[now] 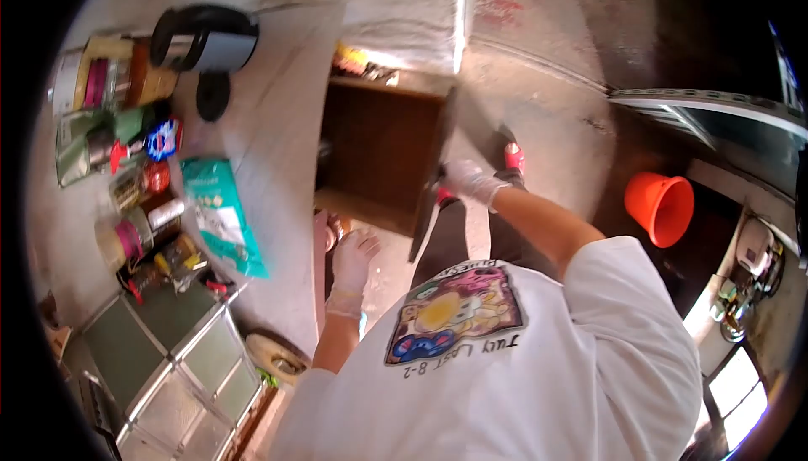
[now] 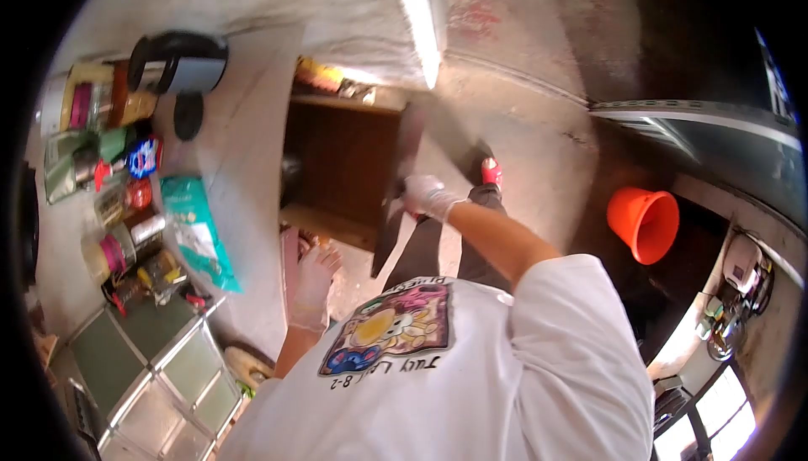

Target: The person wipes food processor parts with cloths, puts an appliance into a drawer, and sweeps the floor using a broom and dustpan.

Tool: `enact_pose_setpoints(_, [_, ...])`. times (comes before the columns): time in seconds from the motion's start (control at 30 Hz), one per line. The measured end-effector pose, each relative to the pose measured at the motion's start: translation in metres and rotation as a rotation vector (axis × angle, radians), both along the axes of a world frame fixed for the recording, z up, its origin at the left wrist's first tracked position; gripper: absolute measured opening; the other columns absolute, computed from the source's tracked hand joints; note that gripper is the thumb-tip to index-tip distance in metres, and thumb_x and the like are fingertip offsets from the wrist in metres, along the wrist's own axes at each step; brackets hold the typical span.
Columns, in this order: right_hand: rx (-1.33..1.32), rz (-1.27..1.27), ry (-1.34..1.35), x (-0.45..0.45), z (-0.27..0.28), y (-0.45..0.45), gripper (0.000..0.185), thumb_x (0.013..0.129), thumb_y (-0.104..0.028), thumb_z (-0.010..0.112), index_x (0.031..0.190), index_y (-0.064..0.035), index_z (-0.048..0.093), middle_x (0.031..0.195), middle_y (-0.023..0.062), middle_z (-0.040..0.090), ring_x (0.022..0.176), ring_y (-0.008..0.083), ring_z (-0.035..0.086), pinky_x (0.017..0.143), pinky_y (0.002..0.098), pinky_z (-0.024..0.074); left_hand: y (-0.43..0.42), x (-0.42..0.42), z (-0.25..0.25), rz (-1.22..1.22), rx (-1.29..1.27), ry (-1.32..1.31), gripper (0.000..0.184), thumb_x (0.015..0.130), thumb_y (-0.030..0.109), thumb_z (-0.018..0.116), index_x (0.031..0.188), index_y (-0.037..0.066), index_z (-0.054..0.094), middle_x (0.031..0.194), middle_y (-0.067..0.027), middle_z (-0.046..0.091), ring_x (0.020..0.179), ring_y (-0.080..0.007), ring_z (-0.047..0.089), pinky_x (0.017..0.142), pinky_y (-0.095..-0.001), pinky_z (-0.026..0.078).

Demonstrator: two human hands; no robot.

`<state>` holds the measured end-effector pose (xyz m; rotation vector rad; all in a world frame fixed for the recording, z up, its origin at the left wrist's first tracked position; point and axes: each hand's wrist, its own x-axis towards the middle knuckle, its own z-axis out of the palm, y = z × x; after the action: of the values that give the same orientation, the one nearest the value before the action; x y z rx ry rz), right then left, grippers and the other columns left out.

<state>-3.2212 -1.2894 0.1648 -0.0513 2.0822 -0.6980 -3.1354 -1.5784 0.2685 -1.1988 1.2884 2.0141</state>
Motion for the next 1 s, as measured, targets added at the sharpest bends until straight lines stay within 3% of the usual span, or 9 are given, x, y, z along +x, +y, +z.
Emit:
enact_pose_setpoints(0.13, [-0.092,0.112,0.062,-0.013,0.02,0.029,0.032,0.074,-0.024,0.054,0.094,-0.0014,0.065,0.096,0.0187,0.064,0.091,0.0328,0.062,0.077,0.0395,0.0497,0.046,-0.027,0.028,-0.017,-0.018,0.096,0.014,0.088,0.017,0.05,0.092,0.007,0.057,0.1,-0.0151,0.062,0.085,-0.0253,0.059,0.075,-0.0387,0.049])
enact_pose_setpoints(0.23, [-0.161,-0.008,-0.013,-0.031,0.079,0.113,0.031,0.079,-0.025,0.048,0.096,-0.0036,0.063,0.097,0.018,0.063,0.094,0.0336,0.06,0.081,0.0413,0.0473,0.098,-0.054,0.041,0.034,0.064,0.07,0.015,0.088,0.019,0.051,0.085,0.007,0.059,0.068,-0.0034,0.056,0.067,-0.0216,0.058,0.064,-0.0354,0.049])
enact_pose_setpoints(0.4, [-0.009,-0.309,0.243,-0.007,0.029,0.325,0.028,0.081,-0.03,0.05,0.094,-0.0071,0.061,0.094,0.0185,0.062,0.091,0.0364,0.058,0.079,0.0443,0.0461,0.251,-0.101,0.066,-0.241,0.029,0.182,0.019,0.085,0.019,0.054,0.081,0.0,0.059,0.052,0.0004,0.043,0.051,-0.0167,0.05,0.053,-0.0327,0.046])
enact_pose_setpoints(0.53, [0.265,-0.098,0.276,0.017,0.023,0.483,0.025,0.077,-0.023,0.05,0.079,-0.0031,0.065,0.084,0.02,0.063,0.082,0.0382,0.06,0.074,0.0449,0.0484,0.363,-0.142,0.069,-0.474,0.089,0.228,0.02,0.088,0.019,0.052,0.091,0.001,0.06,0.063,-0.0032,0.056,0.061,-0.0183,0.058,0.06,-0.032,0.05])
enact_pose_setpoints(0.73, [0.16,-0.512,0.205,0.007,-0.043,0.609,0.032,0.081,-0.03,0.05,0.092,-0.0035,0.065,0.096,0.0194,0.063,0.093,0.0366,0.059,0.083,0.0423,0.046,0.479,-0.228,0.095,-0.698,0.161,0.323,0.02,0.088,0.021,0.053,0.095,0.004,0.06,0.071,-0.0067,0.062,0.066,-0.017,0.061,0.065,-0.0299,0.05])
enact_pose_setpoints(0.8, [0.062,-0.705,0.138,-0.017,-0.039,0.616,0.028,0.081,-0.027,0.055,0.09,-0.0024,0.065,0.09,0.0174,0.065,0.082,0.0309,0.063,0.073,0.0382,0.0494,0.506,-0.266,0.114,-0.755,0.12,0.307,0.022,0.088,0.021,0.053,0.099,0.003,0.059,0.077,-0.0077,0.062,0.074,-0.0166,0.06,0.073,-0.0308,0.048])
enact_pose_setpoints(0.9, [-0.22,-0.982,0.018,-0.069,-0.031,0.614,0.022,0.082,-0.019,0.054,0.09,-0.0016,0.064,0.08,0.0115,0.065,0.066,0.0193,0.063,0.055,0.0311,0.049,0.539,-0.335,0.123,-0.437,0.803,0.299,0.035,0.088,0.024,0.053,0.117,0.005,0.052,0.1,-0.0082,0.06,0.094,-0.0184,0.057,0.083,-0.0368,0.045])
enact_pose_setpoints(0.97, [-0.439,-1.135,-0.097,-0.105,-0.031,0.622,0.018,0.082,-0.014,0.052,0.088,-0.0013,0.063,0.075,0.0084,0.063,0.062,0.0168,0.061,0.047,0.0276,0.0448,0.58,-0.387,0.15,-0.707,0.311,0.361,0.051,0.089,0.03,0.048,0.134,0.009,0.037,0.131,-0.0139,0.042,0.121,-0.0208,0.038,0.095,-0.0385,0.037])
enact_pose_setpoints(1.0, [-0.503,-1.171,-0.13,-0.124,-0.034,0.63,0.014,0.082,-0.012,0.053,0.087,-0.0021,0.061,0.072,0.0074,0.062,0.058,0.0162,0.059,0.044,0.0259,0.0425,0.591,-0.42,0.125,-0.929,0.136,0.527,0.071,0.086,0.038,0.051,0.143,0.016,0.016,0.146,-0.0147,0.019,0.134,-0.0245,0.017,0.105,-0.0461,0.019])
